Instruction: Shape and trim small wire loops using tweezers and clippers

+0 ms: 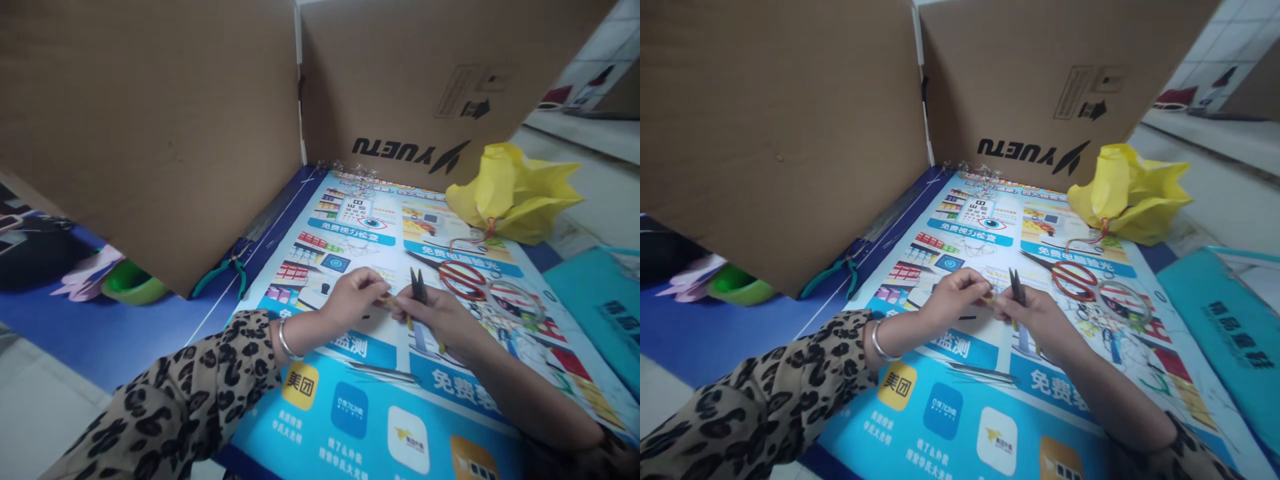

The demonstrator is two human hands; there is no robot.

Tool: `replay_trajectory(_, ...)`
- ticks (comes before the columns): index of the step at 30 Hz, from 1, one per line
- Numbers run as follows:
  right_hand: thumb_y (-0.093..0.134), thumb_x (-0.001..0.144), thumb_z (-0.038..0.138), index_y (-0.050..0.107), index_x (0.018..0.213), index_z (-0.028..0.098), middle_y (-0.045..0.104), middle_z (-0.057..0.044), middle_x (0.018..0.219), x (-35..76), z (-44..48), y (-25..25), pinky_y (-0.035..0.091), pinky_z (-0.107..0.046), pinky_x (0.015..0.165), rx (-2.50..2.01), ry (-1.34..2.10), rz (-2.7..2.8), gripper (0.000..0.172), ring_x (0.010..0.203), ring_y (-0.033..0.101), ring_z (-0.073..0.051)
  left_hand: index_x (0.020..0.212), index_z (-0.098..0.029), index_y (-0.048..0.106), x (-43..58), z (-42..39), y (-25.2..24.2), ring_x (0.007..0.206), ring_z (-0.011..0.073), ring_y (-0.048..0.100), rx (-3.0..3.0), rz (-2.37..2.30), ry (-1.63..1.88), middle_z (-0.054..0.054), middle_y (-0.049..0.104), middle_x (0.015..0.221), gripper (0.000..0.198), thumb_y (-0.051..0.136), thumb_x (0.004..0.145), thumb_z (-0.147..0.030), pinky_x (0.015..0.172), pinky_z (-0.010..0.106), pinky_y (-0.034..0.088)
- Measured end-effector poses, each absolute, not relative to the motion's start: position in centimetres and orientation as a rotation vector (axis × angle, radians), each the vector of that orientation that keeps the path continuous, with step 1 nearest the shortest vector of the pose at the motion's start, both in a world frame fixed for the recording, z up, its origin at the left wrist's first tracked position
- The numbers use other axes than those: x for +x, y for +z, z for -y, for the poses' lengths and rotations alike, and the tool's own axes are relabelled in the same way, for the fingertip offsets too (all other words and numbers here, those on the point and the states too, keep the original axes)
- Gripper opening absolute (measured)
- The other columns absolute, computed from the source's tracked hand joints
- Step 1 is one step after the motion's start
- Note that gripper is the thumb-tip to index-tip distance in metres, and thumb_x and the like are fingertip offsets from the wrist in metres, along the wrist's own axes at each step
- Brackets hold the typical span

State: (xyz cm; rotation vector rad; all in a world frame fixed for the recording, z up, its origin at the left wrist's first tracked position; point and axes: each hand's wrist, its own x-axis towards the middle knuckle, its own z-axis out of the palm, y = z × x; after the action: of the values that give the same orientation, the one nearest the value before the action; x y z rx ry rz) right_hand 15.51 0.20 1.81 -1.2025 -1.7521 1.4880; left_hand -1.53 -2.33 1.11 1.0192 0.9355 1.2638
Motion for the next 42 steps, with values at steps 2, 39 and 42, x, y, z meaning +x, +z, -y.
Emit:
replay_trajectory(2, 0.061, 0.073, 0.046, 0.058, 0.074, 0.018, 0.06, -0.002, 0.069, 15.8, -0.8, 1.8, 0.045, -0.028, 0.066, -1.146, 1.48, 1.59, 0.028, 0.067, 0.055, -0.013, 0.073, -0.014, 0.049, -2.0, 2.0, 1.3, 0.068, 0.0114, 0.061, 0.933, -0.912, 1.293, 0.004, 0.063, 0.075, 0.014, 0.058, 0.075, -0.024, 0.063, 0.024, 0.048)
replay_trajectory(39, 0.052, 0.081, 0.022, 0.062, 0.086, 0.021, 0.053, -0.002, 0.065, 16.6, -0.1, 1.3, 0.022, -0.035, 0.063, -0.86, -0.872, 2.472, 0.011, 0.068, 0.037, -0.016, 0.077, -0.016, 0.049, -1.8, 3.0, 1.7, 0.071, 0.0155, 0.064, 0.69, -1.042, 1.118, 0.007, 0.068, 0.08, 0.021, 0.055, 0.08, -0.036, 0.063, 0.026, 0.05)
replay_trajectory(42, 0.053, 0.08, 0.021, 0.062, 0.086, 0.021, 0.053, -0.002, 0.064, 16.6, 0.0, 1.3, 0.021, -0.035, 0.063, -0.863, -0.887, 2.467, 0.01, 0.068, 0.036, -0.016, 0.077, -0.016, 0.047, -1.8, 3.1, 1.6, 0.072, 0.0153, 0.065, 0.688, -1.02, 1.121, 0.009, 0.068, 0.083, 0.021, 0.053, 0.082, -0.035, 0.062, 0.025, 0.05)
